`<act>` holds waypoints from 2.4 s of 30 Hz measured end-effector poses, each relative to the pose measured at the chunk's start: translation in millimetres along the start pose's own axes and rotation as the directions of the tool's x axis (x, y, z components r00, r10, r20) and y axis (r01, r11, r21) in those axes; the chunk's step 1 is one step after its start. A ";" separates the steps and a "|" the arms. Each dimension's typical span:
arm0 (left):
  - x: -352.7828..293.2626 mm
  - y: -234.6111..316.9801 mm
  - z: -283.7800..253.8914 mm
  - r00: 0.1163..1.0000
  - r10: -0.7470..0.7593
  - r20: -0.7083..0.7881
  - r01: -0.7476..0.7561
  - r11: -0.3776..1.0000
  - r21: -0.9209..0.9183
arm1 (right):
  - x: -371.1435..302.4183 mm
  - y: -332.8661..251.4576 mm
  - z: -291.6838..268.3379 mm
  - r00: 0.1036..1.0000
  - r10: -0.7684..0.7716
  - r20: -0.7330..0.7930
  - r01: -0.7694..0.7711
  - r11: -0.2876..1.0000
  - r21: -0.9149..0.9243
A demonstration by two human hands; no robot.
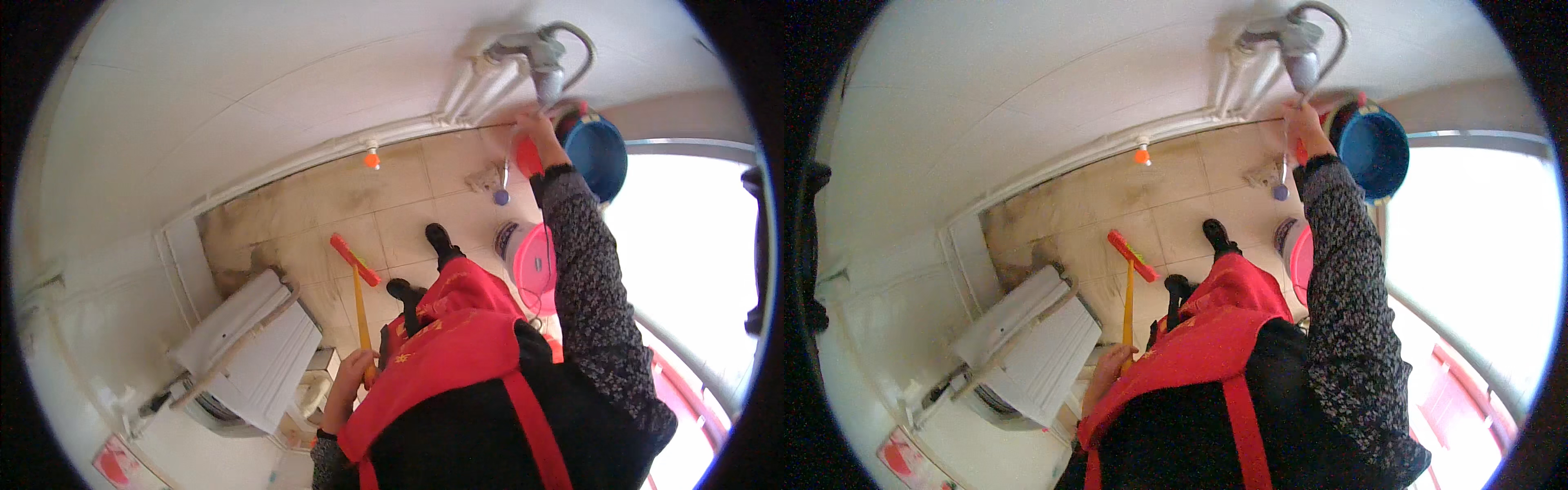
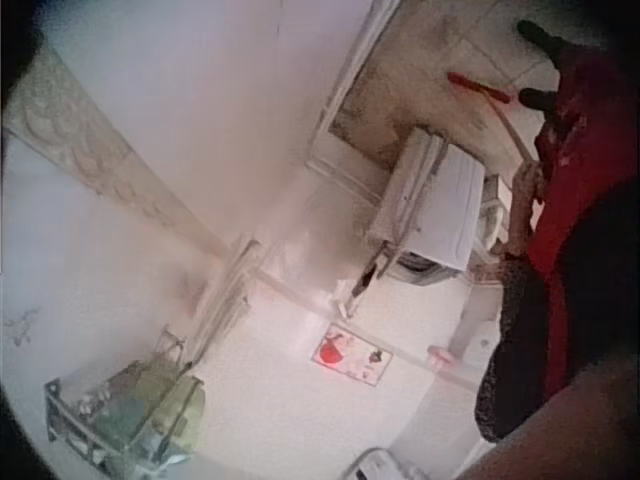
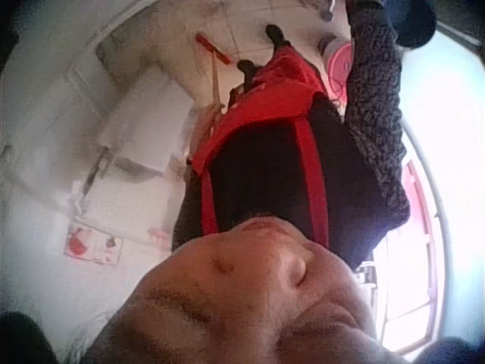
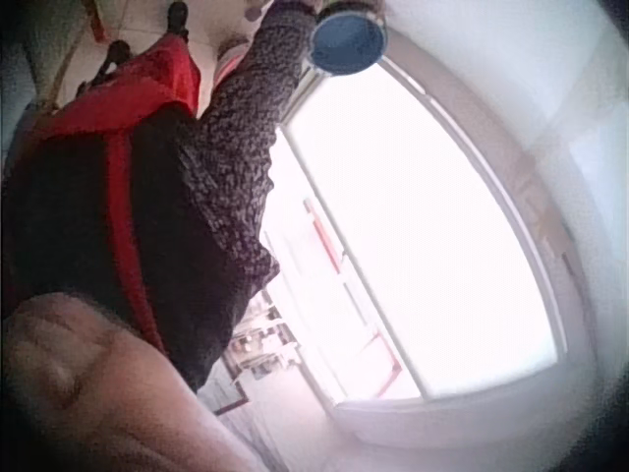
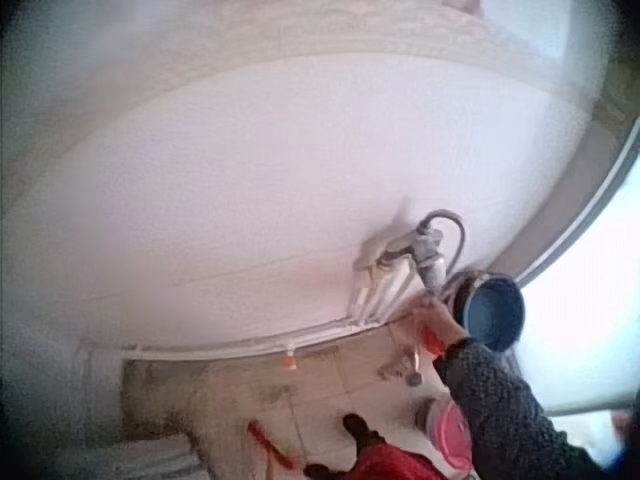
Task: The person sweeps the tiled floor around a top-loading washing machine using a broom. They repeatedly sweep the same area near the machine and along the wall, then briefly handle a shower head before returning to sweeping.
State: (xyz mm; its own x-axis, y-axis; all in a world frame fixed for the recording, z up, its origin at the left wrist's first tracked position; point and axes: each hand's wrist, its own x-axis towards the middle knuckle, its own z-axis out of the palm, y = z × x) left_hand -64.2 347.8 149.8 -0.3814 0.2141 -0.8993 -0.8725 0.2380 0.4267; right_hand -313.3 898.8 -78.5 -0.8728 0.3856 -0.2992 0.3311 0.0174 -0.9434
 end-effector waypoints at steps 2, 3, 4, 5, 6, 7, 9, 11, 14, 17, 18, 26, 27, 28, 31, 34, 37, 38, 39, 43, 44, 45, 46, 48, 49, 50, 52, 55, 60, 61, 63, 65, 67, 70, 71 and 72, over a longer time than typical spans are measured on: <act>4.9 -0.7 4.0 0.997 -0.001 -0.080 -0.026 0.943 -0.332 | -13.4 27.6 4.0 0.988 0.096 0.124 -0.058 0.959 -0.278; 8.0 1.0 1.1 0.995 0.036 -0.091 -0.073 0.892 -0.445 | -25.1 45.1 4.7 0.789 -0.468 0.398 0.611 0.671 -0.421; 13.9 4.8 -2.6 0.963 0.230 -0.141 -0.267 0.885 -0.382 | -36.3 60.0 -0.1 0.853 -0.269 0.447 0.520 0.509 -0.687; 20.5 10.7 -7.7 0.884 0.436 -0.168 -0.467 0.844 -0.264 | -47.3 74.1 -4.0 0.883 -0.132 0.450 0.469 0.263 -0.843; 28.7 20.4 -13.9 0.822 0.544 -0.171 -0.563 0.730 -0.387 | -58.0 86.3 -7.8 0.905 0.027 0.424 0.420 0.088 -0.903; 40.0 33.8 -20.0 0.833 0.514 -0.206 -0.543 0.689 -0.480 | -64.0 95.5 -7.9 0.997 0.076 0.011 -0.027 0.481 -0.876; 67.3 69.4 -31.4 0.729 0.638 -0.248 -0.683 0.659 -0.313 | -79.8 101.4 -13.5 0.900 0.307 -0.310 -0.429 0.752 -0.500; 100.9 117.1 -43.1 0.780 0.592 -0.201 -0.555 0.508 -0.658 | -94.1 90.9 -17.9 0.951 0.218 -0.221 -0.291 0.873 -0.392; 141.5 182.4 -44.5 0.676 0.694 -0.248 -0.737 0.623 -0.264 | -117.1 52.8 -18.3 0.968 0.118 -0.222 -0.175 0.950 -0.258; 174.3 242.9 -49.3 0.624 0.707 -0.332 -0.781 0.574 -0.247 | -145.4 3.0 -14.5 0.947 0.243 -0.210 -0.282 0.943 -0.179; 184.7 258.4 -52.4 0.597 0.731 -0.329 -0.801 0.561 -0.208 | -154.8 -15.3 -14.6 0.936 0.280 -0.212 -0.312 0.940 -0.137; 259.0 180.7 -26.9 0.839 0.419 -0.346 -0.492 0.856 -0.158 | -226.0 -164.3 19.7 0.939 0.339 0.053 -0.340 0.940 0.010; 262.1 145.7 -9.1 0.896 0.351 -0.271 -0.384 0.920 -0.079 | -234.5 -181.5 25.3 0.936 0.337 0.101 -0.341 0.940 0.026; 263.4 110.9 10.5 0.946 0.266 -0.184 -0.293 0.945 -0.146 | -244.0 -197.5 32.1 0.931 0.330 0.154 -0.341 0.939 0.051; 254.5 22.9 50.9 0.990 -0.076 0.117 0.116 0.913 -0.392 | -273.8 -239.0 53.6 0.893 0.279 0.354 -0.323 0.944 0.070; 246.2 -12.9 65.1 0.966 -0.070 0.248 0.219 0.731 -0.646 | -303.5 -273.1 66.3 0.850 0.144 0.507 -0.215 0.973 0.084; 244.6 -3.1 50.5 0.970 -0.026 0.240 0.218 0.523 -0.824 | -325.3 -301.8 62.6 0.699 -0.008 0.715 -0.158 0.973 0.165; 244.7 4.1 42.6 0.977 -0.034 0.212 0.206 0.425 -0.881 | -328.9 -306.2 62.5 0.627 -0.125 0.769 -0.076 0.973 0.219; 245.3 11.0 37.8 0.986 0.059 0.155 0.128 0.327 -0.936 | -330.1 -314.0 56.4 0.592 -0.094 0.800 -0.090 0.979 0.182; 234.5 25.6 -4.5 0.937 0.305 -0.170 -0.194 0.048 -0.980 | -337.3 -328.0 34.4 0.314 -0.153 0.937 -0.330 0.908 0.259; 226.6 23.7 -18.7 0.885 0.377 -0.275 -0.307 0.025 -0.952 | -339.1 -326.9 29.6 0.410 -0.166 0.897 -0.136 0.961 0.241; 217.3 20.5 -30.9 0.758 0.534 -0.376 -0.480 0.066 -0.875 | -338.8 -324.5 26.1 0.491 -0.178 0.853 0.037 0.982 0.184; 205.5 15.0 -44.4 0.649 0.582 -0.489 -0.711 0.237 -0.662 | -338.0 -317.4 25.6 0.550 -0.236 0.801 0.155 0.971 0.180; 178.6 0.2 -74.8 0.409 0.647 -0.644 -0.657 0.698 0.284 | -330.5 -297.5 29.5 0.813 -0.107 0.573 0.011 0.986 0.169; 169.0 -2.3 -90.6 0.494 0.568 -0.659 -0.649 0.745 0.156 | -324.0 -285.3 33.3 0.855 -0.047 0.516 -0.125 0.948 0.292; 159.9 -6.0 -105.1 0.532 0.514 -0.673 -0.707 0.707 -0.018 | -316.3 -269.4 40.1 0.885 0.065 0.462 -0.281 0.865 0.415; 143.8 -16.7 -128.2 0.493 0.494 -0.716 -0.725 0.689 -0.024 | -301.1 -238.0 55.1 0.926 -0.013 0.376 -0.186 0.853 0.487; 129.1 -23.6 -157.4 0.455 0.432 -0.779 -0.827 0.529 -0.190 | -288.6 -211.4 63.6 0.885 0.099 0.455 -0.388 0.695 0.605; 114.1 -13.2 -191.1 0.587 0.181 -0.789 -0.804 0.014 -0.595 | -281.6 -189.1 73.7 0.833 0.139 0.536 -0.472 0.683 0.557; 108.8 -10.6 -197.6 0.613 0.129 -0.780 -0.782 -0.043 -0.622 | -280.6 -183.8 76.9 0.828 0.121 0.547 -0.477 0.665 0.574; 97.3 -7.6 -206.4 0.614 0.126 -0.779 -0.773 -0.100 -0.626 | -284.3 -168.3 85.0 0.846 0.206 0.492 -0.487 0.675 0.554; 86.6 -7.1 -206.3 0.576 0.111 -0.810 -0.805 -0.100 -0.585 | -294.8 -151.5 90.3 0.810 0.362 0.461 -0.567 0.682 0.461; 79.6 -3.6 -196.4 0.538 0.143 -0.831 -0.843 0.091 -0.530 | -310.0 -139.2 91.5 0.641 0.540 0.545 -0.727 0.655 0.206; 74.5 11.1 -169.1 0.602 0.201 -0.772 -0.771 -0.104 -0.628 | -324.4 -132.4 101.7 0.456 0.743 0.490 -0.652 0.653 -0.384; 73.1 16.8 -156.2 0.614 0.180 -0.768 -0.762 -0.118 -0.637 | -323.9 -134.2 109.7 0.487 0.668 0.563 -0.461 0.744 -0.483; 70.6 22.3 -144.0 0.556 0.227 -0.800 -0.803 -0.100 -0.587 | -323.5 -136.2 122.3 0.542 0.617 0.571 -0.255 0.768 -0.587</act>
State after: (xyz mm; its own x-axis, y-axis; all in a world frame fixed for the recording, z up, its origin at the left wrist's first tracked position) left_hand -154.6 231.8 82.1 -0.6540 -0.5845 -0.4803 0.2144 -0.7521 0.6232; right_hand -119.9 658.9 129.3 -0.4736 -0.3070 -0.8255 0.6877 0.4566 -0.5644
